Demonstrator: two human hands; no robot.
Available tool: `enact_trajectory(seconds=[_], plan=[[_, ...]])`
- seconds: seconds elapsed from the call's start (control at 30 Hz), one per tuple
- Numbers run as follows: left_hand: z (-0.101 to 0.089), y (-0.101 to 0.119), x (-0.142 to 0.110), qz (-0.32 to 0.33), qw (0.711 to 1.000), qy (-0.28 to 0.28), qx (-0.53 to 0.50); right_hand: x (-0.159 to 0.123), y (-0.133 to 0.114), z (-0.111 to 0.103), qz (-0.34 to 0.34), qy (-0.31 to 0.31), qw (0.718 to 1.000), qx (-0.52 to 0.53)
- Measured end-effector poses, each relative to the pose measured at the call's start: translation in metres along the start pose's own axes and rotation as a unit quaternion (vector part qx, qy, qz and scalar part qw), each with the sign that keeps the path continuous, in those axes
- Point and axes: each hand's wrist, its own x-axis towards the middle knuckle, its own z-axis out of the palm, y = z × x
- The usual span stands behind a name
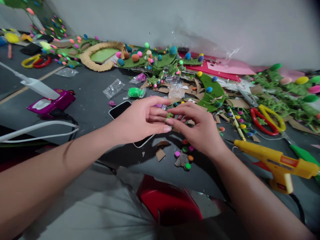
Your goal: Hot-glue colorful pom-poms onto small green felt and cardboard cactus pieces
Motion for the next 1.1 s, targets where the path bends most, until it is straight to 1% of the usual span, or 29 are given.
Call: enact_trajectory(seconds=[0.07,0.13,0.23,0.33,0.4,0.47,0.53,0.63,0.73,0.83,0.93,1.0,1.1], plan=[[0.000,0.000,0.000,0.003,1.000,0.006,0.006,-0.001,-0.002,0.003,-0.012,-0.004,1.000,-0.013],[0.000,0.000,0.000,0.010,0.999,0.023,0.035,-0.001,-0.003,0.005,-0.020,0.001,1.000,-0.020],[0.002,0.001,0.001,0.019,0.995,0.043,0.082,0.000,-0.003,0.004,-0.021,0.025,0.999,-0.027],[0.004,0.002,0.001,0.014,0.996,0.034,0.087,0.001,0.000,0.000,0.003,0.068,0.997,-0.032],[0.005,0.001,0.001,-0.002,0.996,0.027,0.085,0.002,0.003,-0.003,0.019,0.100,0.994,-0.035],[0.005,0.000,0.001,-0.015,0.997,0.021,0.072,0.002,0.006,-0.005,0.027,0.118,0.992,-0.032],[0.005,-0.001,0.001,-0.010,0.999,0.012,0.044,0.002,0.006,-0.007,0.024,0.107,0.994,-0.019],[0.003,-0.001,0.001,0.011,1.000,0.012,0.014,0.001,0.005,-0.005,0.010,0.037,0.999,-0.002],[0.002,0.000,0.000,0.012,0.999,0.029,0.031,0.000,0.003,-0.002,-0.007,-0.025,1.000,0.002],[0.002,0.002,0.000,0.019,0.996,0.041,0.079,-0.001,0.000,0.001,-0.019,-0.034,0.999,-0.005],[0.002,0.004,0.001,0.031,0.992,0.041,0.112,0.001,-0.001,0.001,-0.012,-0.006,1.000,-0.015],[0.003,0.004,0.000,0.027,0.993,0.033,0.113,0.002,0.001,-0.002,0.002,0.033,0.999,-0.015],[0.004,0.002,-0.001,0.007,0.995,0.037,0.097,0.004,0.005,-0.008,0.028,0.091,0.995,-0.010]])
